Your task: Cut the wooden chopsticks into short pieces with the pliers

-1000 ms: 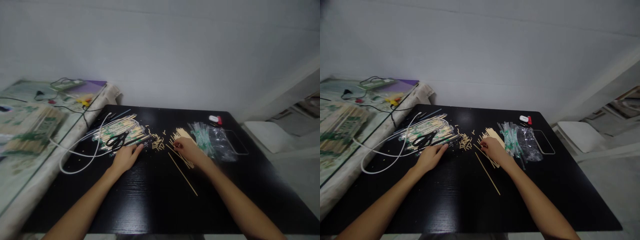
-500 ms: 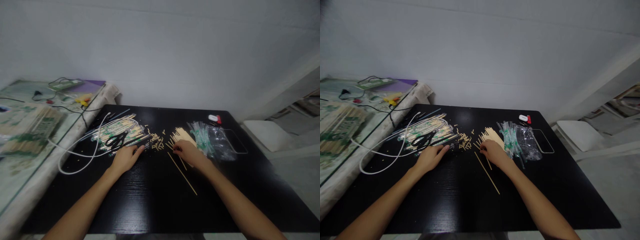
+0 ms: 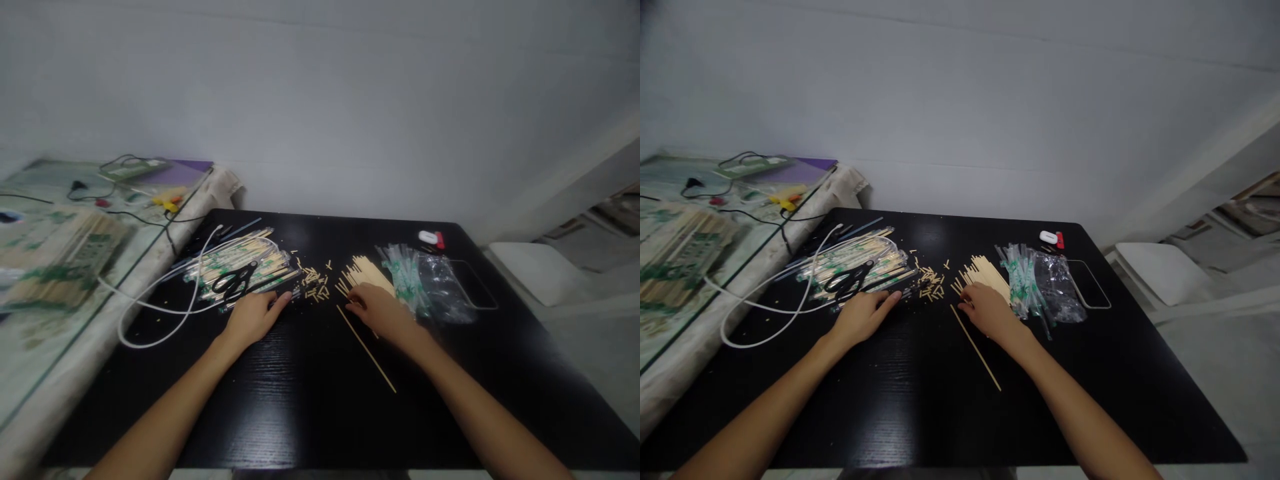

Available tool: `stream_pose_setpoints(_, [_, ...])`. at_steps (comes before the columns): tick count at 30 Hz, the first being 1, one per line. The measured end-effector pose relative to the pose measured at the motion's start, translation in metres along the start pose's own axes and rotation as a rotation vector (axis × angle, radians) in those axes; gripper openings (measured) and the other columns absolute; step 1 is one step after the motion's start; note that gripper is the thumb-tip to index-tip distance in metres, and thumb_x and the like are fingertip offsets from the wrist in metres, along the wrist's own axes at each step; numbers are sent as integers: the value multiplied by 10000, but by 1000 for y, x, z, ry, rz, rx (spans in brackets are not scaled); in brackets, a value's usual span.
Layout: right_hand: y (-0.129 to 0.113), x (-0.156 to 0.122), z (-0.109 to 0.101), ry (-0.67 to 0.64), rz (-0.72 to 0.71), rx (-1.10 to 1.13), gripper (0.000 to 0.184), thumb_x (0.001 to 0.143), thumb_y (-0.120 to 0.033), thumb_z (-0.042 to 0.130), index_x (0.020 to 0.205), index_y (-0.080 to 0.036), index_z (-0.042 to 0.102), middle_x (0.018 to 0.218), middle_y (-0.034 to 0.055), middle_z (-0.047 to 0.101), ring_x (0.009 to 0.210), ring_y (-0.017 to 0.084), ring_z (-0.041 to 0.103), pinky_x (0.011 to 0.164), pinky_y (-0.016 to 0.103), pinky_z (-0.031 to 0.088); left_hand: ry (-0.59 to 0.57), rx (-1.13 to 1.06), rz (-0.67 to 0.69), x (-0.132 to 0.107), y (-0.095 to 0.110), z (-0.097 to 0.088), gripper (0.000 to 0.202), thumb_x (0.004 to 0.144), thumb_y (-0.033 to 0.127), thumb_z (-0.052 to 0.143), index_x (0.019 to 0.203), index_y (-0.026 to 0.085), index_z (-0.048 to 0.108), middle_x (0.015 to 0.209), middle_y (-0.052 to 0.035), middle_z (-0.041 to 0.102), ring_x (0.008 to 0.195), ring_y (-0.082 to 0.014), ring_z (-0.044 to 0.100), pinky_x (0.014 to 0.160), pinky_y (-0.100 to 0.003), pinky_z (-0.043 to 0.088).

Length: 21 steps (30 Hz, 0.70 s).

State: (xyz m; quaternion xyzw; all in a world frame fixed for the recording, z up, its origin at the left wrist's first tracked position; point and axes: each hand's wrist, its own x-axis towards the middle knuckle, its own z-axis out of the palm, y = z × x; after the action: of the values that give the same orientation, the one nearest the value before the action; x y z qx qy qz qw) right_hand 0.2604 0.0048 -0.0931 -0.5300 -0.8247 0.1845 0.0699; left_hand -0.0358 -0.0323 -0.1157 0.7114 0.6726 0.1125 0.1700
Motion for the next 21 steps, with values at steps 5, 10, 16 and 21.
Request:
stream_pose_setpoints(5, [-18,-19,4,-161,27,22,101,872,-136,736,932,-177,666,936,76,724,859,229,660,709,297,420,-7,3,11,1,-1,1,667,1028,651,285,698,206,656,682,-67,680,698,-234,652,651,-308,344])
stream_pose_setpoints(10, [-35,-26,12,-208,105,-77,176,890,-15,567,1018,-125,619,965,130,717,842,241,668,676,305,390,-2,-3,18,1,-1,1,673,1022,668,279,685,207,635,675,-65,677,689,-236,649,646,-313,337])
stream_pose_setpoints(16, [-43,-23,11,-210,128,-100,218,851,-35,568,1055,-95,618,953,148,709,826,260,672,656,318,386,-4,2,33,0,0,-1,660,1030,651,272,657,213,593,683,-69,683,695,-239,651,658,-317,345])
stream_pose_setpoints(21, [-39,-20,-2,-165,76,63,183,896,-45,539,985,-139,669,1069,142,699,923,235,667,776,303,454,5,-6,21,0,-1,1,627,1028,642,297,659,215,570,675,-62,664,692,-239,641,654,-313,337])
